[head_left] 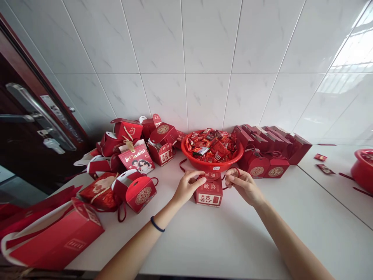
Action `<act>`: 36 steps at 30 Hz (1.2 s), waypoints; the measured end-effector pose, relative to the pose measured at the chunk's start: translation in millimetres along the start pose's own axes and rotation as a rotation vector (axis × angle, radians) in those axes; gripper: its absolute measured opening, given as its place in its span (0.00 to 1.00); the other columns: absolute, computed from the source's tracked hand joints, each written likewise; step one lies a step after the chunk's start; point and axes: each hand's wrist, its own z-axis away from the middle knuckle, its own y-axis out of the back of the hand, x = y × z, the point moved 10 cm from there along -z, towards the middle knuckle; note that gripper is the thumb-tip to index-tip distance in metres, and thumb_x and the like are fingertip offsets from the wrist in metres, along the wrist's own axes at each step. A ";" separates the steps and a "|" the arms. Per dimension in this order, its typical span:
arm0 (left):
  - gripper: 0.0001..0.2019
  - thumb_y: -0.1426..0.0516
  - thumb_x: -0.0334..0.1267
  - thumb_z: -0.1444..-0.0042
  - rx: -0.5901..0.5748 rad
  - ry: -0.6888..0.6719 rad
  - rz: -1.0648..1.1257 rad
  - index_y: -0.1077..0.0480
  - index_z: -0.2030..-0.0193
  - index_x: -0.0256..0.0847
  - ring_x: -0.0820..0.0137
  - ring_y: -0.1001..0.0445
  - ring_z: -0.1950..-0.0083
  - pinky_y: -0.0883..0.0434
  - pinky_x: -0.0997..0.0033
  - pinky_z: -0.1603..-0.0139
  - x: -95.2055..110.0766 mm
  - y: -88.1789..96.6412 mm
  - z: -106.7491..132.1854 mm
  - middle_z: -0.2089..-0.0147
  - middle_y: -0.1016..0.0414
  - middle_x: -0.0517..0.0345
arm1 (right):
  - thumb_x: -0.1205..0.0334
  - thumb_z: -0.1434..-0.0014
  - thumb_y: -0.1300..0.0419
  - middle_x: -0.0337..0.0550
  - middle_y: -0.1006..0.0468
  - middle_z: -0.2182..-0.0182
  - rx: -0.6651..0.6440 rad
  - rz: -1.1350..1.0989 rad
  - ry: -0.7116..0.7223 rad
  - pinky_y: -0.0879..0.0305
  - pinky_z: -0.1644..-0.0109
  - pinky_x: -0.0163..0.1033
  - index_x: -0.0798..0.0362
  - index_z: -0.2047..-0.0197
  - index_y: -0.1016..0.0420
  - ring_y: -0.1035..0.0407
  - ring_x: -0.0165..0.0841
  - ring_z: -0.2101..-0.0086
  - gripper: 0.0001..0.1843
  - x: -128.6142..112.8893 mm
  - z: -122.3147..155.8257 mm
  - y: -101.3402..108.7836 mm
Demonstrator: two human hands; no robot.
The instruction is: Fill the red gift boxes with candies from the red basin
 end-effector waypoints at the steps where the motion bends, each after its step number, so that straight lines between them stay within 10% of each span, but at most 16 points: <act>1: 0.19 0.36 0.51 0.47 0.009 0.013 0.034 0.19 0.54 0.42 0.65 0.23 0.58 0.23 0.64 0.56 -1.7 0.1 -0.2 0.52 0.22 0.50 | 0.49 0.51 0.27 0.39 0.24 0.75 -0.002 0.019 0.003 0.37 0.69 0.37 0.52 0.64 0.21 0.36 0.29 0.75 0.17 0.3 0.3 -0.7; 9: 0.17 0.32 0.43 0.54 -0.020 0.130 0.220 0.19 0.57 0.40 0.63 0.20 0.59 0.22 0.62 0.56 0.6 6.8 -5.4 0.51 0.18 0.49 | 0.47 0.51 0.27 0.35 0.29 0.76 -0.079 0.221 -0.019 0.46 0.75 0.34 0.53 0.56 0.21 0.40 0.26 0.77 0.23 10.4 3.8 -16.4; 17: 0.08 0.36 0.37 0.48 -0.118 -0.132 0.424 0.20 0.62 0.39 0.56 0.21 0.47 0.28 0.53 0.39 80.2 28.1 -8.5 0.48 0.19 0.47 | 0.45 0.51 0.29 0.38 0.26 0.77 0.090 0.461 0.106 0.35 0.70 0.39 0.54 0.64 0.20 0.35 0.31 0.75 0.21 -13.3 -0.9 -2.1; 26: 0.19 0.50 0.25 0.39 -0.235 -0.580 -0.257 0.21 0.51 0.45 0.62 0.25 0.39 0.27 0.57 0.37 140.7 -11.3 -2.1 0.43 0.22 0.52 | 0.57 0.48 0.37 0.41 0.23 0.80 0.274 0.831 0.183 0.38 0.73 0.37 0.51 0.79 0.27 0.34 0.32 0.77 0.11 -68.1 0.0 -2.9; 36: 0.17 0.50 0.28 0.35 -0.259 -0.661 -0.219 0.27 0.45 0.42 0.64 0.24 0.42 0.24 0.61 0.41 149.2 -49.6 6.0 0.44 0.23 0.49 | 0.53 0.48 0.34 0.42 0.19 0.72 0.008 0.668 0.073 0.33 0.67 0.38 0.55 0.71 0.22 0.28 0.36 0.70 0.12 -50.7 -2.1 -30.3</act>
